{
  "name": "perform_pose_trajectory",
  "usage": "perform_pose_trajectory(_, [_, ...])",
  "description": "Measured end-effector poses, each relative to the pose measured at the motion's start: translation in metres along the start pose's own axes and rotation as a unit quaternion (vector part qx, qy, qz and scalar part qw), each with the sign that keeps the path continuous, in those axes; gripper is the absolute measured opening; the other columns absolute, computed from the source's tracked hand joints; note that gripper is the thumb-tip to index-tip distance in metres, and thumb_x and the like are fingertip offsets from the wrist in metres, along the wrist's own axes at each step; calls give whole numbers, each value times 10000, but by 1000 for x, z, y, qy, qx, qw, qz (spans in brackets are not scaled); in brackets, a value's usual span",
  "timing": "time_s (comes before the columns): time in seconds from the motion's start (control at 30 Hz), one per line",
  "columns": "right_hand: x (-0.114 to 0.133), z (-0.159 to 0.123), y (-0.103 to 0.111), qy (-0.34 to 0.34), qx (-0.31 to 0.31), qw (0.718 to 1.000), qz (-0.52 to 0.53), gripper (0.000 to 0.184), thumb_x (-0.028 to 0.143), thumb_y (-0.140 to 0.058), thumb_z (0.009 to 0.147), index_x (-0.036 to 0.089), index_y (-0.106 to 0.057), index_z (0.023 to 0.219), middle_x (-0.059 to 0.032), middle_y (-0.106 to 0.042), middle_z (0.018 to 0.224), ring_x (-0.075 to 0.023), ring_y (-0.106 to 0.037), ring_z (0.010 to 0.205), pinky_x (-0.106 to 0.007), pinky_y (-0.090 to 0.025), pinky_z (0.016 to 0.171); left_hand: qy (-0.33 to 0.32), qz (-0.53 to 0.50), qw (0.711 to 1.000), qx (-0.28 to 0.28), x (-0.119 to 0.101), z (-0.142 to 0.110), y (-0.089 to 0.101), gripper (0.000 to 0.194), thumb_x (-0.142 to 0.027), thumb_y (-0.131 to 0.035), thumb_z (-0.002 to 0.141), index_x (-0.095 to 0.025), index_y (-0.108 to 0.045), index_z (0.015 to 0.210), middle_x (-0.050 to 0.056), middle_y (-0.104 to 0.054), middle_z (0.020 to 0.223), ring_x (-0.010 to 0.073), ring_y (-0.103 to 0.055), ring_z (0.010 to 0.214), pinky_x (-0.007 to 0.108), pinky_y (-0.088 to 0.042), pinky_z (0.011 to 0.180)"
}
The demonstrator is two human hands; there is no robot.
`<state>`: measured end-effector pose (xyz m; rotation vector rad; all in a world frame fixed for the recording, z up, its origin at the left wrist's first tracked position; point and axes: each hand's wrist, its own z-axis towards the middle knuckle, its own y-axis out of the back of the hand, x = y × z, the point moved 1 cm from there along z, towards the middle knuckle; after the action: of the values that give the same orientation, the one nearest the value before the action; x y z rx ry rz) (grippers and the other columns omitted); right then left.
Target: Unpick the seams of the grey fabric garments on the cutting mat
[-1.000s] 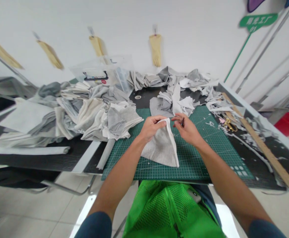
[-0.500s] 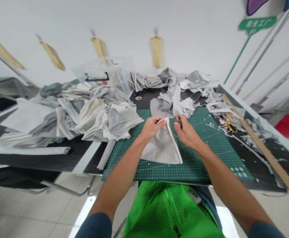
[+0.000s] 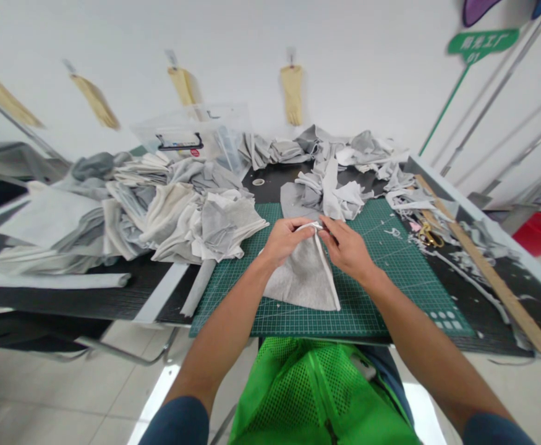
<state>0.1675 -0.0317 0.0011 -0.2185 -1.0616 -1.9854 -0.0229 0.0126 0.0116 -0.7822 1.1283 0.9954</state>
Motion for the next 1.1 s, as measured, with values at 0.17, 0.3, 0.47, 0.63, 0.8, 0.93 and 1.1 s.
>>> perform_pose_trajectory(0.17, [0,0,0,3,-2,1000,-11,459,482,-432,1070,292,-572,1463,-120,-694,1167,-296,-650,1100,-441,-547,986,-7,1,1000,8,0,0,-1,376,-459,-853,747,-167,-830,983,83,-800,993,200,-701,908,316,-521,874])
perform_pose_trajectory(0.3, [1,0,0,5,5,1000,-13,430,471,-412,1078,291,-606,1417,-121,-691,1173,-294,-651,1105,-425,-546,966,-11,-4,1000,14,1,-1,0,373,-457,-846,763,-175,-833,1007,81,-803,1019,197,-703,926,311,-513,897])
perform_pose_trajectory(0.47, [2,0,2,2,11,1000,-16,411,468,-400,1081,298,-619,1385,-113,-691,1131,-289,-648,1070,-406,-543,924,-12,3,1000,15,-1,-2,0,394,-467,-852,754,-169,-832,1010,90,-803,1040,212,-710,941,318,-521,890])
perform_pose_trajectory(0.63, [3,0,4,0,23,999,-27,400,466,-382,1086,287,-645,1331,-105,-678,1048,-268,-641,971,-381,-524,878,-11,8,1000,12,0,-2,0,408,-475,-860,742,-163,-830,1005,95,-802,1033,211,-706,927,306,-521,847])
perform_pose_trajectory(0.8, [3,1,3,-13,9,1000,-7,397,468,-394,1083,266,-685,1263,-98,-682,983,-255,-643,918,-367,-515,846,-6,9,1000,13,1,-1,1,411,-478,-868,733,-153,-828,982,86,-795,985,197,-693,883,288,-515,804])
perform_pose_trajectory(0.93, [3,3,3,-30,-37,998,44,429,486,-396,1080,219,-691,1238,-100,-736,1025,-254,-675,936,-385,-524,865,-8,4,1000,6,1,-1,1,400,-473,-870,731,-158,-826,974,69,-789,943,181,-680,818,276,-509,747])
perform_pose_trajectory(1.1, [2,3,5,-90,-88,989,78,420,523,-484,1034,209,-697,1214,-94,-759,1101,-260,-687,955,-401,-532,887,-34,40,998,-36,0,-1,-1,353,-447,-893,701,-163,-816,896,51,-776,878,170,-669,778,270,-502,711])
